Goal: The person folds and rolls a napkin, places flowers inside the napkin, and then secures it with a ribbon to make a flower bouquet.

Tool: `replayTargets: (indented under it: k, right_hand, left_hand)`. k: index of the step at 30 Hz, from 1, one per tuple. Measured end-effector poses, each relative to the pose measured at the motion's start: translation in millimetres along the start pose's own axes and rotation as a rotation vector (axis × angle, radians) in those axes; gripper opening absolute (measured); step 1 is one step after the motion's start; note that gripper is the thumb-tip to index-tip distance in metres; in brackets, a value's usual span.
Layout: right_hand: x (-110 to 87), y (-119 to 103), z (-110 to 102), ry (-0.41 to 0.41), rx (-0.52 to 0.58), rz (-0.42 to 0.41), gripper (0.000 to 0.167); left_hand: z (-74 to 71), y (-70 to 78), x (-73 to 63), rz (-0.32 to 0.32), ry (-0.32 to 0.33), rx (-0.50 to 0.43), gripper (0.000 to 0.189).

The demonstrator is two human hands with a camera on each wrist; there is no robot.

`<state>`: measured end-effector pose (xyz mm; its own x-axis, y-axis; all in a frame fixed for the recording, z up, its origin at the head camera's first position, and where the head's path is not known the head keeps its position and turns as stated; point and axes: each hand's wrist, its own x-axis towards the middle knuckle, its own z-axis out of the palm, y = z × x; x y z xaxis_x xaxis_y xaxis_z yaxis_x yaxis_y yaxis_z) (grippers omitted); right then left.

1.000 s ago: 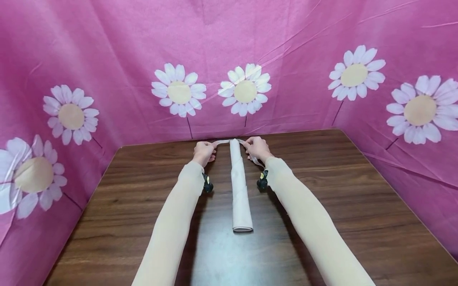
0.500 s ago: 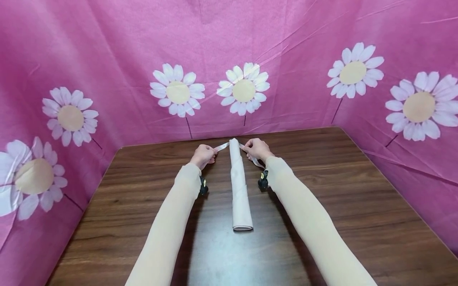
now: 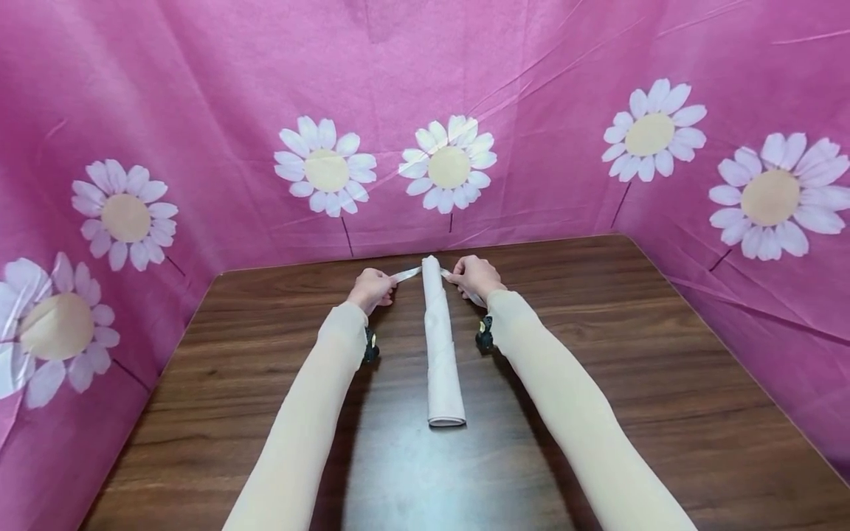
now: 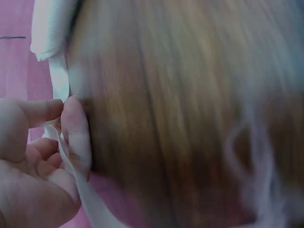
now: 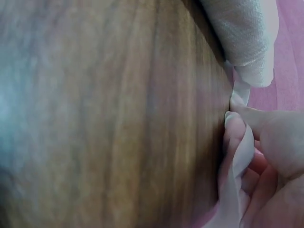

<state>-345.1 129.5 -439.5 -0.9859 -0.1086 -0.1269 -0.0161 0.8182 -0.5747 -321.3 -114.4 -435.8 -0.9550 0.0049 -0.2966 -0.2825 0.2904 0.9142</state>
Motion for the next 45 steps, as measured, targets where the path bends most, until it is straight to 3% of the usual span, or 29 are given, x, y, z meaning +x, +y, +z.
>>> replayTargets:
  k: [5, 10, 19, 29, 36, 45]
  right_hand:
    - [-6.9, 3.2, -7.6, -0.021, -0.005, 0.040, 0.035]
    - [-4.7, 15.4, -14.2, -0.093, 0.033, 0.046, 0.038]
    - [-4.5, 31.0, -22.3, -0.210, 0.192, 0.038, 0.035]
    - [-11.4, 32.8, -28.3, -0.261, 0.221, 0.026, 0.031]
    - [-16.1, 37.4, -37.1, -0.329, 0.228, 0.015, 0.027]
    - [-26.2, 44.5, -41.5, -0.380, 0.156, -0.016, 0.027]
  left_hand:
    - [-6.0, 4.1, -4.2, -0.031, -0.021, 0.169, 0.015]
    - [-14.0, 9.3, -7.2, -0.068, -0.079, 0.266, 0.021]
    - [-21.1, 5.2, -7.9, -0.081, -0.106, 0.304, 0.013]
    - [-25.0, 2.3, -12.6, -0.058, -0.116, 0.256, 0.015]
    - [-32.1, -5.2, -19.5, -0.011, -0.110, 0.308, 0.019]
    - [-48.6, -15.2, -42.1, 0.027, -0.204, 0.392, 0.023]
